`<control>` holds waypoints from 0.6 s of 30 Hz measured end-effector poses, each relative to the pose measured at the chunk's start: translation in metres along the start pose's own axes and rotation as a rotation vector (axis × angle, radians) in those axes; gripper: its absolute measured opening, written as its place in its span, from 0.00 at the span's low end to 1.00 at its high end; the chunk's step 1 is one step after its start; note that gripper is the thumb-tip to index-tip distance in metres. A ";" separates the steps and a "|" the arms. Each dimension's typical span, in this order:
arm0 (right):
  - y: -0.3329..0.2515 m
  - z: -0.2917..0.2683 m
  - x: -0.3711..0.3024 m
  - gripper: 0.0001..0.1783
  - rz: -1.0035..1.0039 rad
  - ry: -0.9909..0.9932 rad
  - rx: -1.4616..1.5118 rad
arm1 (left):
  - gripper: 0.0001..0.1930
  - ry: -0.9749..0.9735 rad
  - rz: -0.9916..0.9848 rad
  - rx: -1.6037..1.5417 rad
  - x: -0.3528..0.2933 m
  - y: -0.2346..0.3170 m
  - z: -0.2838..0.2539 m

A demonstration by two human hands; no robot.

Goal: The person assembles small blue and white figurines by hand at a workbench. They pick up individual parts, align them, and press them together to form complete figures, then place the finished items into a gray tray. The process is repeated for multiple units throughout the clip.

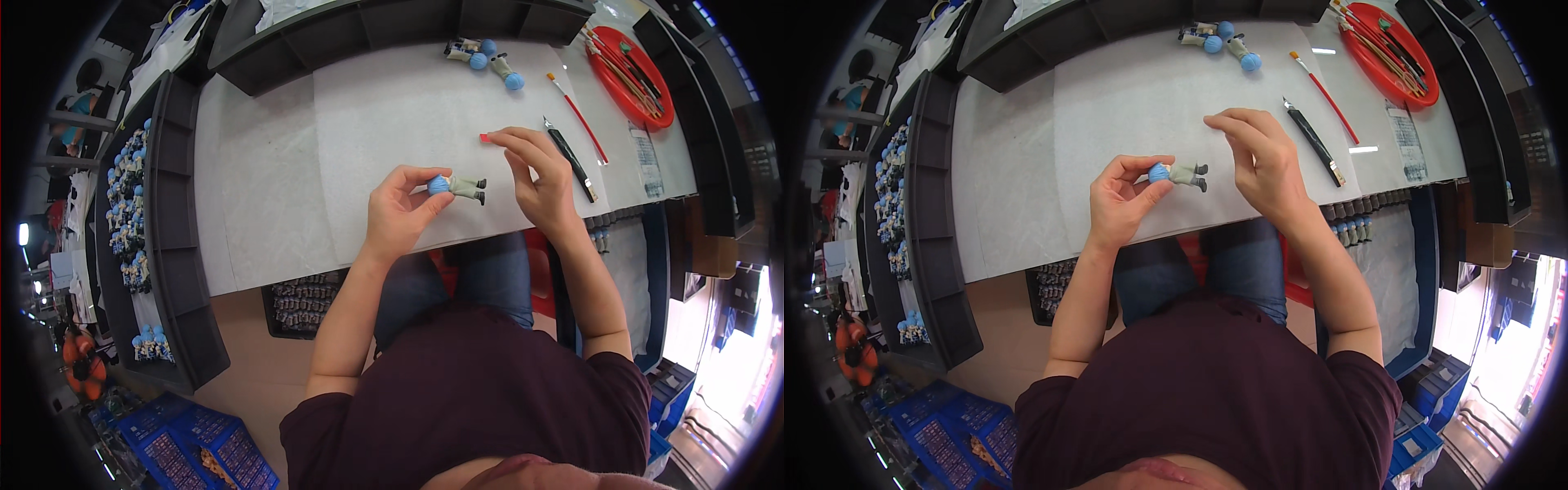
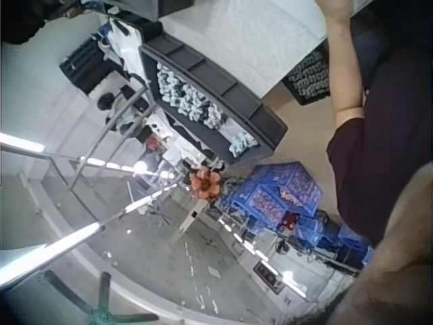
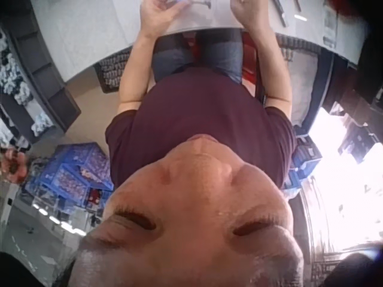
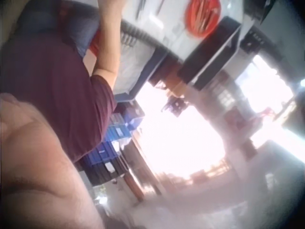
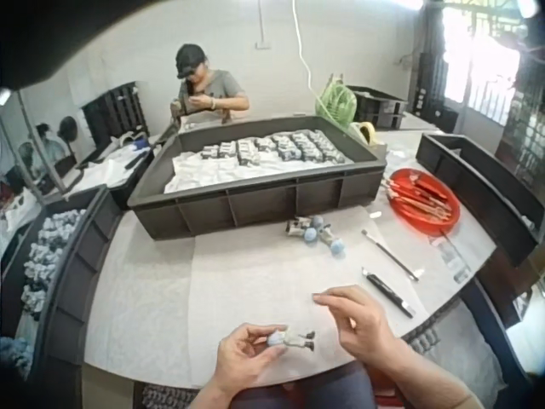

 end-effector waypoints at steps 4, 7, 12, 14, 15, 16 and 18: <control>-0.035 -0.004 -0.012 0.27 -0.305 -0.078 -0.080 | 0.12 -0.002 0.013 -0.018 0.002 0.002 0.001; -0.038 0.010 -0.026 0.23 -0.458 -0.131 -0.167 | 0.09 0.000 -0.055 0.053 0.002 0.002 0.003; -0.026 -0.002 -0.048 0.22 -0.414 -0.069 0.008 | 0.17 -0.088 -0.010 0.209 -0.001 -0.005 -0.001; -0.019 -0.018 -0.058 0.22 -0.364 0.040 0.020 | 0.25 -0.106 0.018 0.239 0.000 -0.012 0.001; -0.015 -0.029 -0.062 0.22 -0.317 0.119 0.030 | 0.25 -0.102 0.022 0.274 0.000 -0.012 0.005; -0.010 -0.050 -0.069 0.21 -0.201 0.243 -0.045 | 0.25 -0.094 0.027 0.309 0.000 -0.011 0.008; 0.005 -0.097 -0.096 0.17 0.032 0.476 -0.241 | 0.25 -0.084 0.019 0.351 0.001 -0.011 0.011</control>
Point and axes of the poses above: each hand's wrist, its own x-axis towards the middle knuckle, its own z-axis out of the palm, y = z × x, the point moved 3 cm from there along x, towards the middle knuckle, and after that the axes turned 15 degrees about -z, right-handed, at the moved point
